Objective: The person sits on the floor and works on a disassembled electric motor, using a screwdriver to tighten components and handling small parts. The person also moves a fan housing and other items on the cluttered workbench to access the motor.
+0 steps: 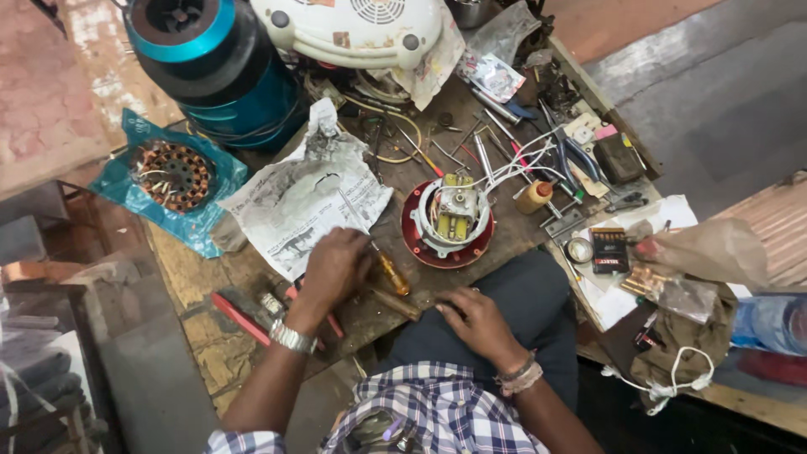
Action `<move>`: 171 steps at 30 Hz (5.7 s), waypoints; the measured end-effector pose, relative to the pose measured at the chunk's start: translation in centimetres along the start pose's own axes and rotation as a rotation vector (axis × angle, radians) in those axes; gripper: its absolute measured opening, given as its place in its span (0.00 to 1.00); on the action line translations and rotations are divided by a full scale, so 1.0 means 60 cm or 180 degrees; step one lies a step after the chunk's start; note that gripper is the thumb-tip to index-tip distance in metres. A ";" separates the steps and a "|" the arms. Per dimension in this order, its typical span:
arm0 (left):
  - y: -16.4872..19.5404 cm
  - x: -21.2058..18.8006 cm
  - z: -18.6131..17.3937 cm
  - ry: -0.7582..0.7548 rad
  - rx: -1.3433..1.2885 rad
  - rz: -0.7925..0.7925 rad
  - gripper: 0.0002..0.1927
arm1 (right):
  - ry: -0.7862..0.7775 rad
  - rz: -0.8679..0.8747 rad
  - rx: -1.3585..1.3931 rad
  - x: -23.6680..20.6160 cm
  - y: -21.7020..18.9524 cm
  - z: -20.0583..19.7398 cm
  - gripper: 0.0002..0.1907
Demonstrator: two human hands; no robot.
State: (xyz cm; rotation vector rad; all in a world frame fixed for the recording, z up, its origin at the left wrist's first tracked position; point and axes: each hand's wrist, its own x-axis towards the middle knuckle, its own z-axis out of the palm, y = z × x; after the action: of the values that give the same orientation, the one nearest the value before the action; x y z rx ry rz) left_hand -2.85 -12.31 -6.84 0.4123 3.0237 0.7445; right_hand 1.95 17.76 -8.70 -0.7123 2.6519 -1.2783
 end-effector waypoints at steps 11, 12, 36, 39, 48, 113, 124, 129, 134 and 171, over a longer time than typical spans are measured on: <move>-0.019 0.213 -0.010 0.0342 0.1463 0.0985 0.16 | 0.0398 -0.0267 -0.0216 -0.007 0.000 0.012 0.08; -0.025 0.215 -0.018 0.0036 0.1500 0.0748 0.13 | 0.0419 -0.0279 -0.0211 -0.007 0.001 0.011 0.08; -0.102 0.075 -0.086 -0.0191 0.0916 -0.0033 0.15 | 0.0347 -0.0114 -0.0302 0.012 -0.012 0.019 0.08; -0.087 0.068 -0.104 0.0184 0.0852 0.0102 0.16 | 0.0355 -0.0118 -0.0283 0.015 -0.013 0.021 0.08; -0.052 0.052 -0.100 0.0366 0.0499 0.0071 0.13 | 0.0418 -0.0087 -0.0133 0.013 -0.011 0.021 0.08; 0.118 0.126 0.027 0.2317 -0.2872 0.0229 0.62 | 0.1282 0.1325 0.4545 0.066 0.094 -0.005 0.37; 0.065 0.084 0.009 0.1777 -0.6623 -0.0580 0.39 | 0.2615 0.0519 0.2376 0.040 0.118 0.044 0.26; 0.060 0.071 0.029 0.1824 -0.6517 -0.0602 0.38 | 0.2658 0.0513 0.2413 0.015 0.111 0.040 0.24; 0.071 0.065 0.021 0.1752 -0.6050 -0.0364 0.43 | 0.2461 0.0788 0.2854 0.013 0.046 0.006 0.24; 0.119 0.032 0.035 0.1456 -0.5835 0.0027 0.62 | 0.1427 0.0281 0.2809 0.054 -0.096 -0.002 0.46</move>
State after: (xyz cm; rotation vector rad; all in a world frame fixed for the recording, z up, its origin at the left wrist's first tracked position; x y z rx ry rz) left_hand -2.76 -4.77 -5.31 0.1122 1.2552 3.0657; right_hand 1.14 13.29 -3.92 -0.1751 1.9493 -2.5115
